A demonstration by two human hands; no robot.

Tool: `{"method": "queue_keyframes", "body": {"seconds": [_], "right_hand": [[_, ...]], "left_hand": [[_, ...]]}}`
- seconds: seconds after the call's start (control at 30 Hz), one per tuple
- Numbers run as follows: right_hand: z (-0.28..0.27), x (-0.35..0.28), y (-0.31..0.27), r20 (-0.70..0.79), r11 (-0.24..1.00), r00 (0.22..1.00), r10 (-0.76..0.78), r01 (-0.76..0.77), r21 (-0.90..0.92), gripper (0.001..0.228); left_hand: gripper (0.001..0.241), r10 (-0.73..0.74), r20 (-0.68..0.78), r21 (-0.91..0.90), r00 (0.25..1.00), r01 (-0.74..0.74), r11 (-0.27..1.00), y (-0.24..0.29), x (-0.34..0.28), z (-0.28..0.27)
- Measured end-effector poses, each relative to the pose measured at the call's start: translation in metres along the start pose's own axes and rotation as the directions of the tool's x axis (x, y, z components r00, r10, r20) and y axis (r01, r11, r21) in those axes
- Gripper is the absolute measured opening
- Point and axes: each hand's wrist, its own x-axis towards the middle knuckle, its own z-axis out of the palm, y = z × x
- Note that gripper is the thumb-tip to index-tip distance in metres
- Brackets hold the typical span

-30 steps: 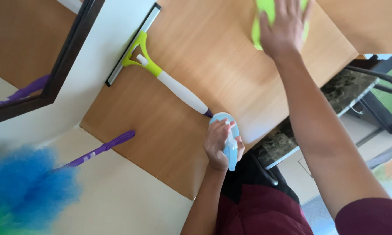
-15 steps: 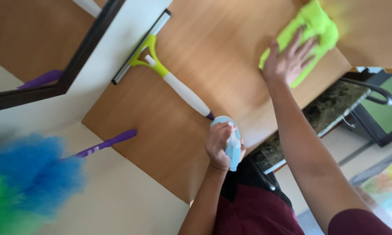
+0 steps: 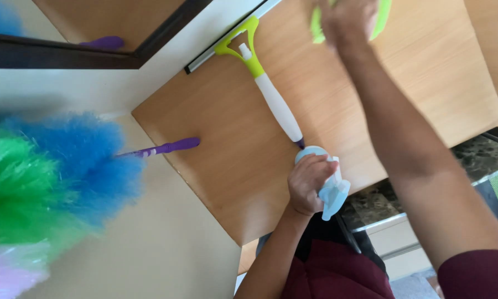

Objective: Cleaning a wooden desk and a chair with a spray bottle and cloth.

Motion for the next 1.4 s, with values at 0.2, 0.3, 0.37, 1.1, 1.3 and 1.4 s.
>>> {"method": "queue_keyframes", "body": {"seconds": [0.2,0.3,0.37,1.1,1.3,1.4], "right_hand": [[-0.008,-0.112,-0.063,0.047,0.872,0.871,-0.489,0.487,0.039,0.080],[-0.021,-0.128,-0.060,0.043,0.770,0.769,-0.638,0.637,0.034,0.079],[-0.028,-0.110,-0.048,0.103,0.737,0.731,-0.675,0.674,0.052,0.078],[-0.094,-0.085,0.167,0.026,0.970,0.970,-0.241,0.242,-0.041,0.063],[-0.064,-0.175,0.117,-0.044,0.954,0.976,-0.214,0.199,-0.224,0.073],[-0.082,-0.222,0.105,0.183,0.883,0.888,-0.422,0.449,-0.138,0.067]], "left_hand": [[0.050,0.031,0.002,-0.052,1.000,-0.031,0.998,0.009,0.004,0.004],[0.060,0.068,-0.003,-0.051,0.998,-0.068,0.996,0.011,0.005,0.006],[0.061,0.088,-0.009,-0.023,0.996,-0.088,0.996,0.008,0.004,0.007],[0.069,0.045,0.015,-0.009,0.999,-0.045,0.999,0.017,0.001,0.002],[0.067,0.073,-0.036,-0.029,0.997,-0.074,0.997,0.019,0.004,0.002],[0.070,0.083,-0.023,-0.045,0.996,-0.084,0.995,0.022,0.005,0.003]]}}
